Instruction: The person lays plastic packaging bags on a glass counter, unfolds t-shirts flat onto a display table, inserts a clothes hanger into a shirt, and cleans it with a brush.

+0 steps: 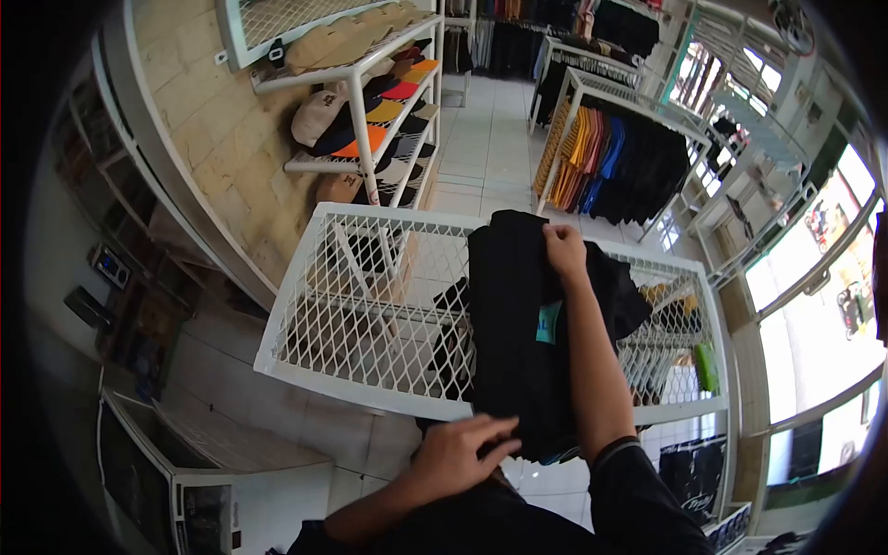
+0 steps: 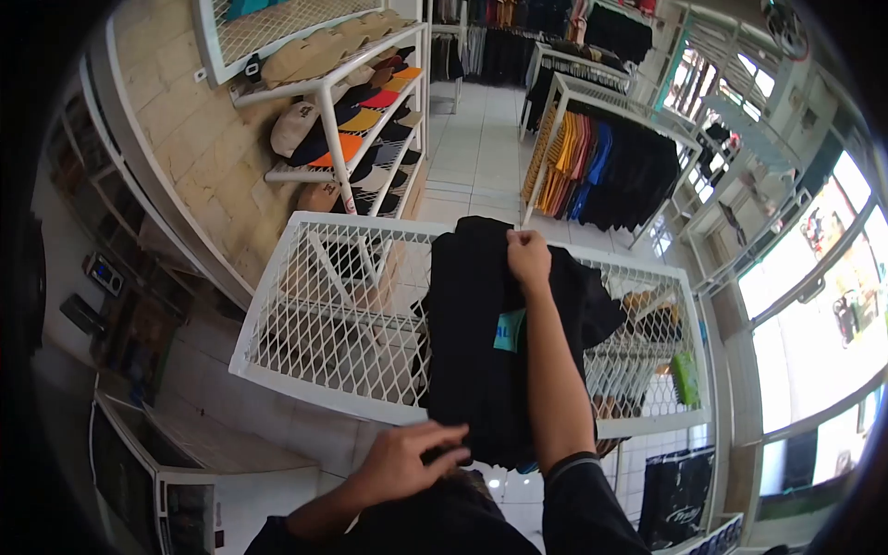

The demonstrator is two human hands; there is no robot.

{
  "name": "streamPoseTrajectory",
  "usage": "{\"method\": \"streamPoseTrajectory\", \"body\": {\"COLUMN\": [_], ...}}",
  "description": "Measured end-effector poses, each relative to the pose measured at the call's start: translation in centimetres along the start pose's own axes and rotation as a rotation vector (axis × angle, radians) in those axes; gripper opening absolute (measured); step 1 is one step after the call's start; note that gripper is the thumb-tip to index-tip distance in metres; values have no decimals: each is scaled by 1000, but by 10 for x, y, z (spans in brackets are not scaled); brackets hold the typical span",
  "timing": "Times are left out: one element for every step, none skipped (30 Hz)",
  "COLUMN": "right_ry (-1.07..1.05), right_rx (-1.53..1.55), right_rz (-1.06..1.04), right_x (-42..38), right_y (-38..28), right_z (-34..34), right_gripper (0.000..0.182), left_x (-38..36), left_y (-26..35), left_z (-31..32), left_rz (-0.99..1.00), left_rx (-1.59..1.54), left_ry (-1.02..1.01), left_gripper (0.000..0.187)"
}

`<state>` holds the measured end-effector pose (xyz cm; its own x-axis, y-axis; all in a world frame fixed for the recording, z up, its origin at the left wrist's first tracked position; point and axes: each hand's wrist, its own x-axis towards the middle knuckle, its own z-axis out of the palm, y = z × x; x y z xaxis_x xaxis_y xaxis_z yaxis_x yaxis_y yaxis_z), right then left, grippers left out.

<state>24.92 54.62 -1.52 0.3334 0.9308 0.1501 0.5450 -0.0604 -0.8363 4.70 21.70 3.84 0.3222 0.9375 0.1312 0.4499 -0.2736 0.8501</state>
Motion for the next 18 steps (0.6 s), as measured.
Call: {"method": "streamPoseTrajectory", "body": {"right_ry": [7,10,13,20,51,78,85,100,123,143,153,162,116,124,198,275,283,290], "right_rx": [12,-69,-153,-148,-167,-184,-170,-166,-165,-153,-163,-175,-194,-194,-253,-313,-349,-351], "right_rz": [22,-11,-45,-29,-113,-193,-186,-244,-306,-300,-314,-326,-283,-272,-343,-417,-373,-365], "right_x": [-6,-10,-13,-16,-18,-21,-20,-21,-21,-22,-25,-25,-25,-28,-30,-30,-29,-27], "right_y": [9,16,21,25,24,26,29,34,36,36,35,32,32,32,32,31,30,34], "right_z": [-2,-6,-10,-10,-7,-4,-3,0,0,-1,-2,-4,-5,-5,-5,-7,-10,-13], "right_gripper": [34,32,31,31,27,24,24,22,21,21,21,21,21,21,21,21,24,24], "left_x": [13,29,50,75,102,131,157,180,202,217,230,241,248,254,258,261,262,263], "left_y": [3,3,-2,-15,-32,-53,-71,-90,-106,-117,-127,-136,-145,-155,-156,-158,-159,-157], "left_z": [-6,-16,-23,-30,-37,-44,-52,-57,-60,-62,-61,-61,-59,-56,-55,-56,-57,-57], "left_rz": [23,14,60,118,141,162,183,193,211,155,195,235,246,233,222,234,290,341], "left_rx": [-38,-23,1,50,132,193,306,369,430,457,528,596,597,655,713,713,568,421], "left_ry": [80,124,210,270,321,334,346,343,342,324,349,375,365,350,336,330,328,325], "left_gripper": [32,28,23,18,18,21,24,25,27,29,31,32,32,31,30,30,27,25]}}
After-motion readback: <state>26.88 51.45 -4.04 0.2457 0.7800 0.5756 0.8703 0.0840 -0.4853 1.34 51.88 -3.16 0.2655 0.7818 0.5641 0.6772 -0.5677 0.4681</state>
